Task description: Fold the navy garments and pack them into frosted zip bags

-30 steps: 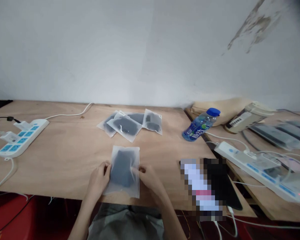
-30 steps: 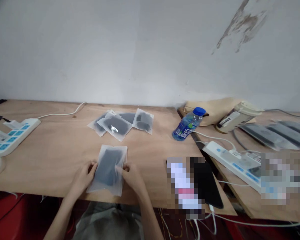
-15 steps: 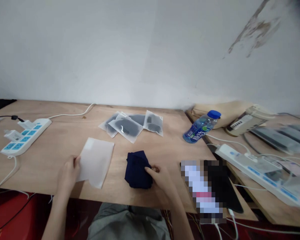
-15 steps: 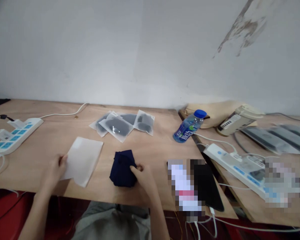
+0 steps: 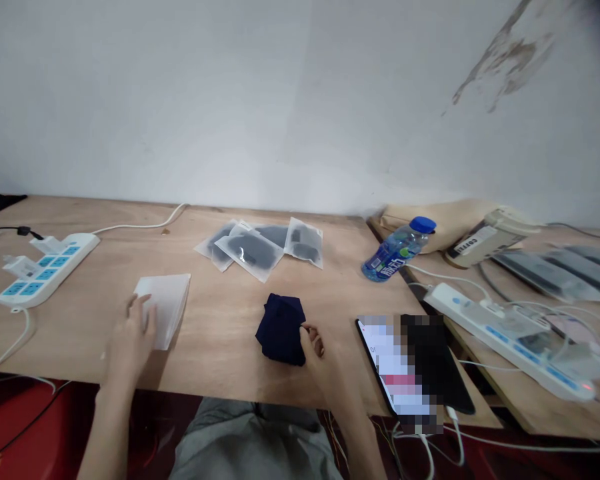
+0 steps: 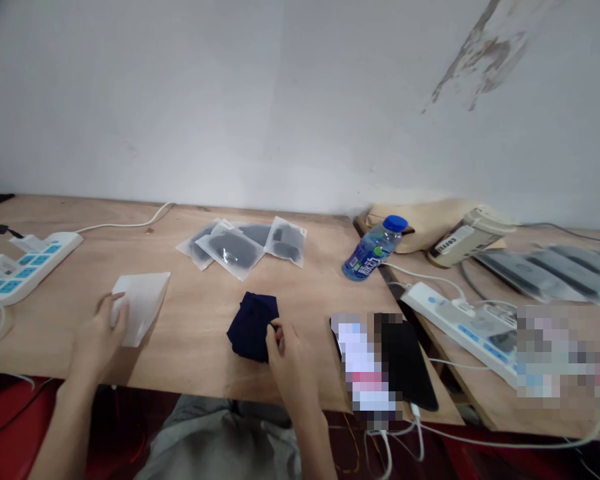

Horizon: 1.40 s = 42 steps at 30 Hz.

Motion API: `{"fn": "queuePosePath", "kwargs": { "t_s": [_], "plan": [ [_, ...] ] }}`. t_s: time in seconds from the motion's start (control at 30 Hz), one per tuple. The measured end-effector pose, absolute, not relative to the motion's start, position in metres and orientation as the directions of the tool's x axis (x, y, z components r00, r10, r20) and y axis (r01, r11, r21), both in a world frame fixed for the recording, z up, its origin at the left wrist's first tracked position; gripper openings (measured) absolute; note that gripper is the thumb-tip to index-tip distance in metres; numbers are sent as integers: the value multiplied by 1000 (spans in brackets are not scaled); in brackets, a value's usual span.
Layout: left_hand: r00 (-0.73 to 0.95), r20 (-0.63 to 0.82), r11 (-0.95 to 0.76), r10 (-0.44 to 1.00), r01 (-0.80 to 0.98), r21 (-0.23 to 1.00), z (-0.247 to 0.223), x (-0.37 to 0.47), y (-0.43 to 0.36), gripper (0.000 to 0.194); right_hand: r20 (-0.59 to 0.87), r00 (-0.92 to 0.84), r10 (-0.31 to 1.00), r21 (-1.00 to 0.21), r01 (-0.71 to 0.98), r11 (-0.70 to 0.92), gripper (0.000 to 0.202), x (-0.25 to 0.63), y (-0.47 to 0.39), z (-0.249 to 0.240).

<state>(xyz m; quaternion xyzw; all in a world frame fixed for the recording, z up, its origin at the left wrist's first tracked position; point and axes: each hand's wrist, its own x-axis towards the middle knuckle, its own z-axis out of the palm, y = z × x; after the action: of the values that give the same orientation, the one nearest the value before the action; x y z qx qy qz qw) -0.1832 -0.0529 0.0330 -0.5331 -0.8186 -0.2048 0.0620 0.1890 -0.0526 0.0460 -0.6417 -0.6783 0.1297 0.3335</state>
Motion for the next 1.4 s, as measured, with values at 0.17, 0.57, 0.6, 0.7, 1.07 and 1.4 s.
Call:
{"fn": "queuePosePath", "kwargs": {
  "t_s": [0.17,0.57,0.6,0.7,1.07,1.4],
  "plan": [
    [-335,221,303,916,938,167,-7,-163,-58,54,233,-48,971,-613,768,185,28,179,-58,43],
    [-267,329,177,906,944,279,3,-148,-60,48,311,37,950,-481,868,124,48,167,-67,39],
    [-238,346,124,908,939,320,10,-137,-59,45,320,-4,947,-472,866,163,50,165,-68,39],
    [-101,248,-35,964,870,491,25,-93,-59,37,337,-119,934,-429,864,264,52,160,-68,38],
    [33,22,-38,999,591,805,26,4,-63,33,206,198,958,-837,543,67,34,179,-62,40],
    [-371,92,222,924,719,659,17,-83,-68,30,106,516,850,-653,681,-332,42,237,-73,28]
  ]
}}
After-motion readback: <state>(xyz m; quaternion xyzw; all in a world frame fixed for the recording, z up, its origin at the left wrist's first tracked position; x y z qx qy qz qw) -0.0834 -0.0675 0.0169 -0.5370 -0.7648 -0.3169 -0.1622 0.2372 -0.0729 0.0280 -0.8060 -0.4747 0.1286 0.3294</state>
